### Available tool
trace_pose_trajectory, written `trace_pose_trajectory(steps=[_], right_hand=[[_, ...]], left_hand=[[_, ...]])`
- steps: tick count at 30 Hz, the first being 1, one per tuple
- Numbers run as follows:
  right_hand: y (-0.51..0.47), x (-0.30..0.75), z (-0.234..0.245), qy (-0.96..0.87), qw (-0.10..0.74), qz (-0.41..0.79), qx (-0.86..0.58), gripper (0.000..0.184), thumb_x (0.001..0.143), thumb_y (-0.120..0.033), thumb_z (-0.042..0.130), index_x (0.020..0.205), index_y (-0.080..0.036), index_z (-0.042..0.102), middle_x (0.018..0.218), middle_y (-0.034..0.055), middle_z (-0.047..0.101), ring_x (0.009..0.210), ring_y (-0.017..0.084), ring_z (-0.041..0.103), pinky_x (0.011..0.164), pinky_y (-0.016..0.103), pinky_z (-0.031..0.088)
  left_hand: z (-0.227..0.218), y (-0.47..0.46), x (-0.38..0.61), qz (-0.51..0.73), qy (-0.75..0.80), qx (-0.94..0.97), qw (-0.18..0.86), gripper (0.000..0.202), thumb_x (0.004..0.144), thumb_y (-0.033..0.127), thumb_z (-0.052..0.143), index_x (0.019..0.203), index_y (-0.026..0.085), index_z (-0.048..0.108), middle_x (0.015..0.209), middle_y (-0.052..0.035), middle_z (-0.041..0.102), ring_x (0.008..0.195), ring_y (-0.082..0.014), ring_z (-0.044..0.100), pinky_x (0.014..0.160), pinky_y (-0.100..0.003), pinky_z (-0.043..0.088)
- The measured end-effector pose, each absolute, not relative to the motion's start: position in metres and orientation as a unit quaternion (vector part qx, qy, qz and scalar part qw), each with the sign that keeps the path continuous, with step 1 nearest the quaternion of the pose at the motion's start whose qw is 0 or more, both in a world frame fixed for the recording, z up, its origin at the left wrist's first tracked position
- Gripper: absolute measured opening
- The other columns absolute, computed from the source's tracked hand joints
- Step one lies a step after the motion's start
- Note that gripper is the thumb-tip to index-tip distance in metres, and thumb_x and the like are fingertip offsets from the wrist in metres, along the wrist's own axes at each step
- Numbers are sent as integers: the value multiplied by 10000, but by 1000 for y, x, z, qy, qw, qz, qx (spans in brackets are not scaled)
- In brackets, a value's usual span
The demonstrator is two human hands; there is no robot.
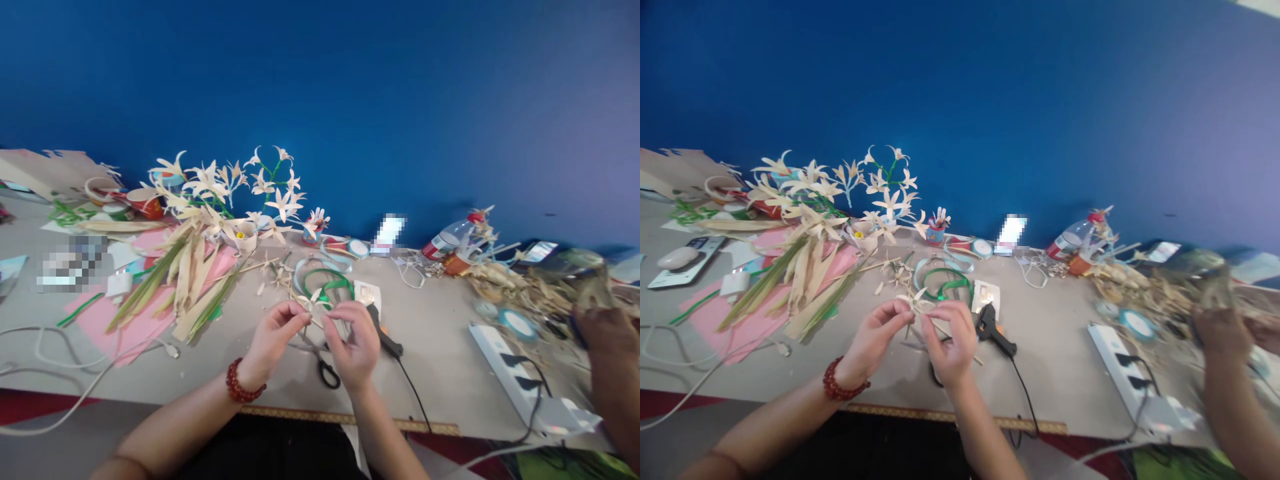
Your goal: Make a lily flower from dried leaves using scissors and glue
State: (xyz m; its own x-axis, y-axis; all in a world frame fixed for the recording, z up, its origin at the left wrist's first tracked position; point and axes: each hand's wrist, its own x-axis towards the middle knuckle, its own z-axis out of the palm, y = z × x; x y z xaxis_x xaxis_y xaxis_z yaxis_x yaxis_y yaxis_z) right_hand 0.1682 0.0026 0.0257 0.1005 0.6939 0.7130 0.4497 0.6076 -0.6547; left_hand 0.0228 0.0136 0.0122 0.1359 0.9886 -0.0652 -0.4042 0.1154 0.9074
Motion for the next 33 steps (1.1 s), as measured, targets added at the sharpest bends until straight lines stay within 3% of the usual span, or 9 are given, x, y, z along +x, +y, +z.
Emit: trace_pose_trajectory(steps=[4,14,24,33], right_hand=[[0,157,20,-636,598,203,-443,30,822,-200,653,823,-211,625,786,49,615,795,218,595,726,380,502],[0,149,13,-559,621,288,-468,117,828,-262,650,761,-196,581,794,30,560,760,180,561,706,320,483],[-1,148,8,-517,626,366,-455,77,829,-263,640,805,-203,599,826,32,583,776,178,578,696,287,497],[1,146,6,-469,646,459,-390,73,824,-199,661,811,-213,590,778,-13,536,707,127,512,641,226,435]], left_hand=[[12,12,24,547,379,409,624,156,759,288,700,720,167,611,716,3,573,692,-128,515,656,-223,421],[14,9,23,557,393,453,574,112,778,260,681,744,162,639,755,-16,597,741,-151,538,720,-251,439],[13,9,24,558,377,467,573,143,785,276,676,712,165,622,741,-12,570,717,-146,520,698,-250,423],[13,6,25,547,348,419,635,115,804,242,667,735,161,624,723,3,558,704,-117,510,670,-222,405]])
